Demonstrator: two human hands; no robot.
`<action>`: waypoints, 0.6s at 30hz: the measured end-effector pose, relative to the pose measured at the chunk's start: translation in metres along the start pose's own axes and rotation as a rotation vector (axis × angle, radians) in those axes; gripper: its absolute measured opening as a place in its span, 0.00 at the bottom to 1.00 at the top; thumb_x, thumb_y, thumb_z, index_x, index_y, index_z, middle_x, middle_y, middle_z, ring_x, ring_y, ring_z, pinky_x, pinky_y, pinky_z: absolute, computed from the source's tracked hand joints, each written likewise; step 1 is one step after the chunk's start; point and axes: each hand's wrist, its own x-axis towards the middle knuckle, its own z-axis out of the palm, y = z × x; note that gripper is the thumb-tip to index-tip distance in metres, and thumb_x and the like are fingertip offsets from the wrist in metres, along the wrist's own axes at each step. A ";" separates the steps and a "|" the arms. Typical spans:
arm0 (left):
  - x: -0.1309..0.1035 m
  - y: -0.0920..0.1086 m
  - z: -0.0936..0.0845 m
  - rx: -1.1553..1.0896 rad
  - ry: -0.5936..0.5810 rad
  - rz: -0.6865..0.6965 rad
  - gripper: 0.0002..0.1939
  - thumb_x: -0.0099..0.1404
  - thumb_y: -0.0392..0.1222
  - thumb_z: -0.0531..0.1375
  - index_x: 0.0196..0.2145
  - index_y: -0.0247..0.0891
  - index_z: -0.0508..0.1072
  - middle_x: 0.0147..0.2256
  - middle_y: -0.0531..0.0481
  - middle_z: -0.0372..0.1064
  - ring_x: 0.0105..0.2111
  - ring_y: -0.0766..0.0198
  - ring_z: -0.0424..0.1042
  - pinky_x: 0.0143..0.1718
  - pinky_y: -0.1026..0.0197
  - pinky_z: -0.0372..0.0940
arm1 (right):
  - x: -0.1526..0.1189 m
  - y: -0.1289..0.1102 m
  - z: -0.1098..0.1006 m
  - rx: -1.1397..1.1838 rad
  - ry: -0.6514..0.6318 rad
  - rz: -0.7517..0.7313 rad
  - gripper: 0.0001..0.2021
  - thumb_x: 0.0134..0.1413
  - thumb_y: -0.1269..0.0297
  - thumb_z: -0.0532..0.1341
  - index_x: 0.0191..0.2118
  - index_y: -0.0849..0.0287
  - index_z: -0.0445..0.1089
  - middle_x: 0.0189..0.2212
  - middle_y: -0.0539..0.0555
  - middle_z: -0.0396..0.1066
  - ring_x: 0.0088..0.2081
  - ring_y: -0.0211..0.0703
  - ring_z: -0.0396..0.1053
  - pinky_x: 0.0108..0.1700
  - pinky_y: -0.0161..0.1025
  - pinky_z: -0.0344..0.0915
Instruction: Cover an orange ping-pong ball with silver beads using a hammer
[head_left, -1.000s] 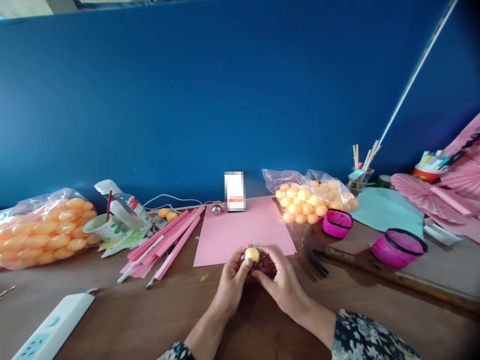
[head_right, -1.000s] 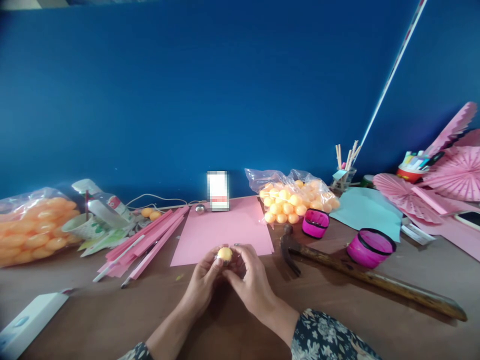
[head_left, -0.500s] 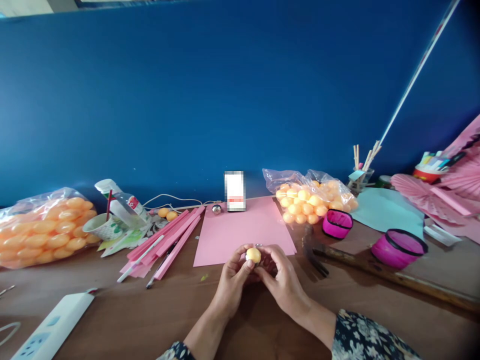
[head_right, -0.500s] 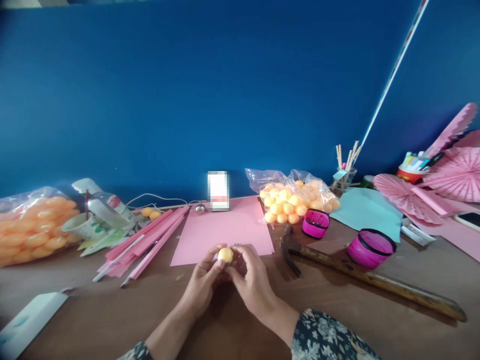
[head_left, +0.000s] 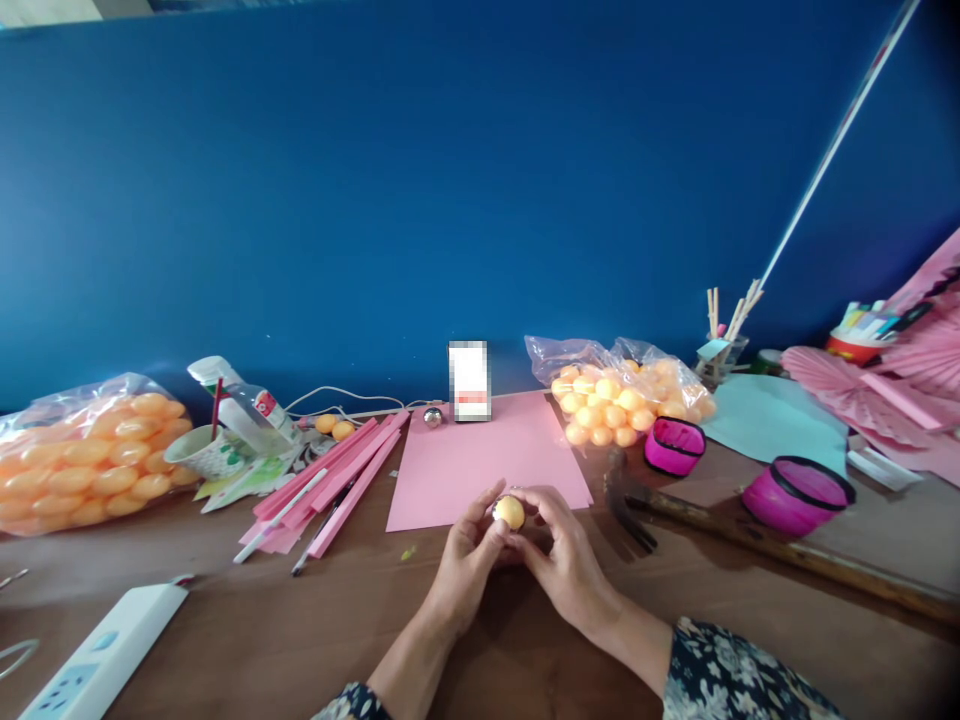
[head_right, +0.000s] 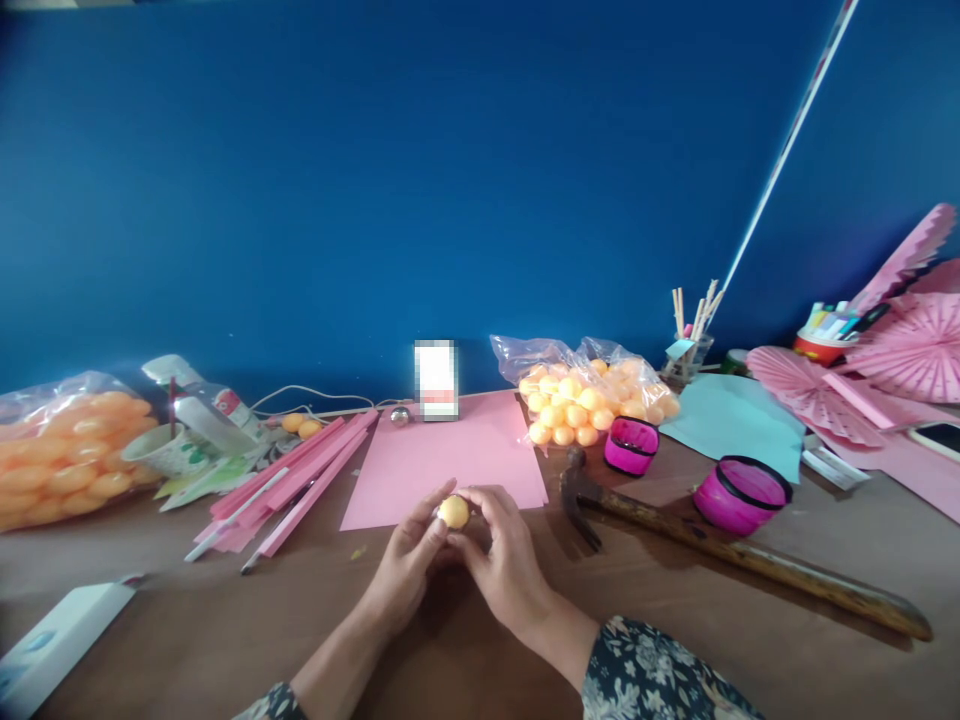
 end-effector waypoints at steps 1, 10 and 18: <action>0.000 -0.001 0.000 -0.025 0.016 -0.010 0.23 0.59 0.46 0.58 0.51 0.38 0.65 0.42 0.42 0.70 0.38 0.57 0.71 0.36 0.57 0.67 | 0.000 0.000 0.000 -0.009 0.001 -0.015 0.18 0.50 0.74 0.57 0.48 0.53 0.63 0.45 0.56 0.64 0.47 0.47 0.63 0.48 0.46 0.64; 0.004 0.001 0.000 -0.127 0.024 -0.024 0.14 0.60 0.43 0.57 0.42 0.34 0.72 0.38 0.43 0.72 0.39 0.59 0.70 0.37 0.63 0.65 | 0.000 -0.001 0.000 -0.052 0.012 -0.024 0.24 0.46 0.74 0.61 0.51 0.54 0.59 0.48 0.56 0.62 0.49 0.49 0.61 0.51 0.47 0.61; 0.005 0.001 -0.003 -0.192 0.027 -0.036 0.11 0.57 0.35 0.60 0.40 0.36 0.71 0.40 0.46 0.70 0.40 0.62 0.69 0.39 0.62 0.64 | 0.001 0.000 -0.004 -0.026 0.033 0.006 0.17 0.49 0.74 0.60 0.46 0.55 0.62 0.44 0.54 0.65 0.46 0.46 0.63 0.49 0.44 0.63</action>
